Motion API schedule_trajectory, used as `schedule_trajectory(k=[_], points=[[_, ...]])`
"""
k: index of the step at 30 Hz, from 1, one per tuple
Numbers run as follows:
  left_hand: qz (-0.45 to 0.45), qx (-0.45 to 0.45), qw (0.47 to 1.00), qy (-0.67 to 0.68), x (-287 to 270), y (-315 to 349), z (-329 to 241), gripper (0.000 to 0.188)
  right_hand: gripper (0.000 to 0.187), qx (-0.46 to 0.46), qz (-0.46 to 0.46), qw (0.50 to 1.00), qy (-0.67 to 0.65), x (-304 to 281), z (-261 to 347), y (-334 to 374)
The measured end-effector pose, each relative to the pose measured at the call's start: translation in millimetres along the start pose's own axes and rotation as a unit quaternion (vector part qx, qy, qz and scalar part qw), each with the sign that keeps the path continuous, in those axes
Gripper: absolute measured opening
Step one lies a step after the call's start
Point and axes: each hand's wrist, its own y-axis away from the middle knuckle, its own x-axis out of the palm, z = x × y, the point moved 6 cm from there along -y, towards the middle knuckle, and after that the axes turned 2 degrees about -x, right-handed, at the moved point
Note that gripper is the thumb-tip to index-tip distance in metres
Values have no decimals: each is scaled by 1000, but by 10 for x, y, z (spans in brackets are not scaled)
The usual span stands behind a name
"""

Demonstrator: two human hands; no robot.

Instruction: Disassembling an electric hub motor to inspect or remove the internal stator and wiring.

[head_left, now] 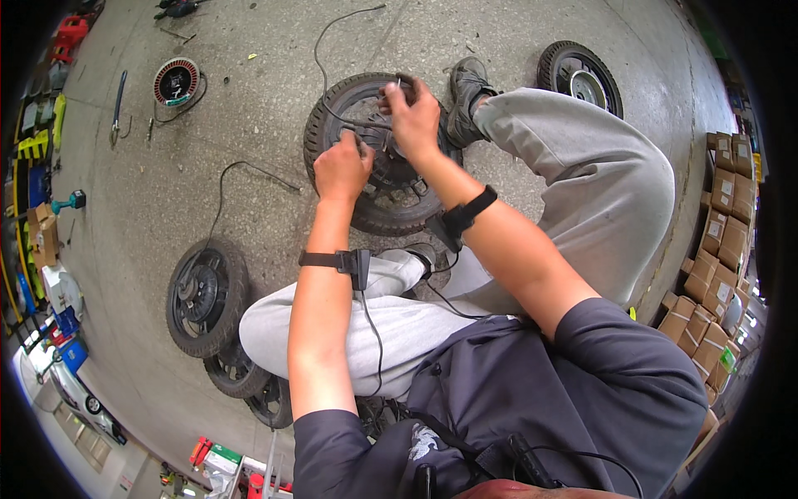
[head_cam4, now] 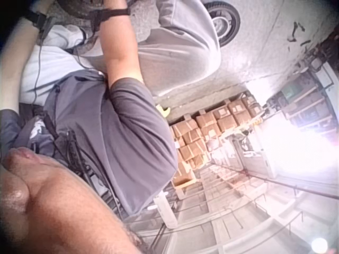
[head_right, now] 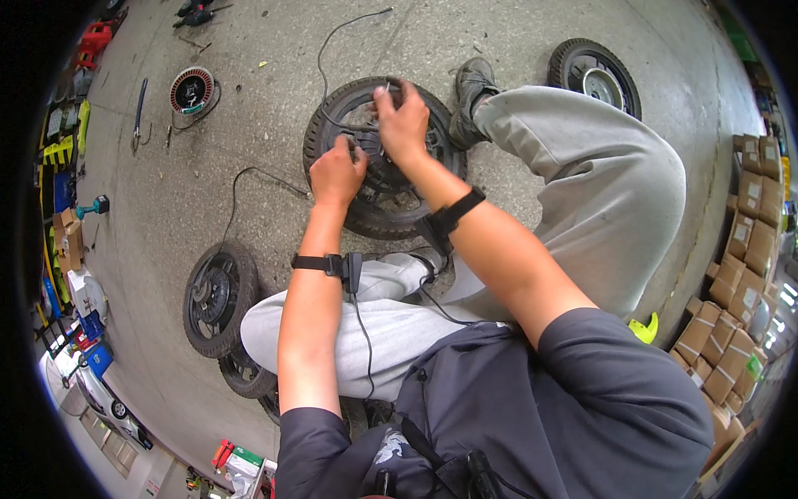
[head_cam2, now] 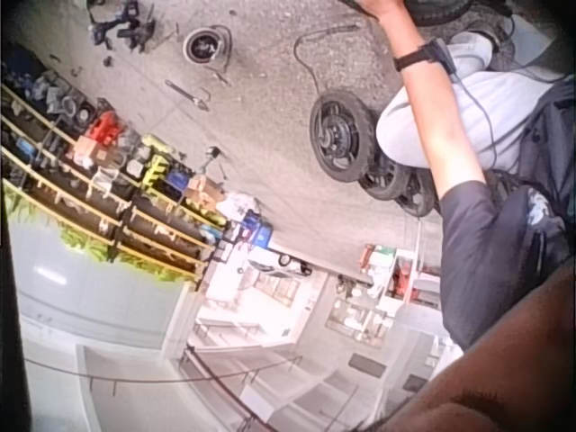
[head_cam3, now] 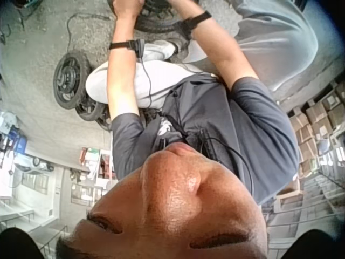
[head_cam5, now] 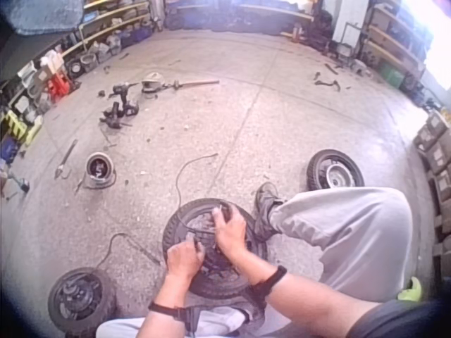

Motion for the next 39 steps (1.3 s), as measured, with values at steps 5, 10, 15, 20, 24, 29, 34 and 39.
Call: schedule_trajectory(k=[5, 10, 15, 20, 24, 29, 34, 39], points=[[3, -123, 804, 582, -151, -219, 471, 21, 23, 146, 50, 983, 97, -46, -366, -372], [4, -208, 597, 775, -272, -151, 745, 28, 19, 119, 67, 980, 145, -58, -567, -373], [-129, -223, 936, 238, -485, -44, 810, 32, 18, 93, 62, 975, 193, -62, -616, -394], [-162, -254, 940, 161, -286, 123, 660, 32, 19, 72, 65, 972, 215, -47, -621, -425], [-229, -244, 931, 145, -278, 177, 614, 27, 19, 8, 72, 961, 267, -32, -531, -394], [-222, -240, 937, 124, -283, 162, 611, 25, 19, -7, 83, 954, 287, 18, -446, -360], [-242, -249, 928, 134, -296, 200, 617, 23, 19, 179, 102, 974, 92, 88, -587, -425], [-231, -248, 934, 116, -286, 205, 648, 20, 20, -56, 231, 900, 366, 119, -418, -499]])
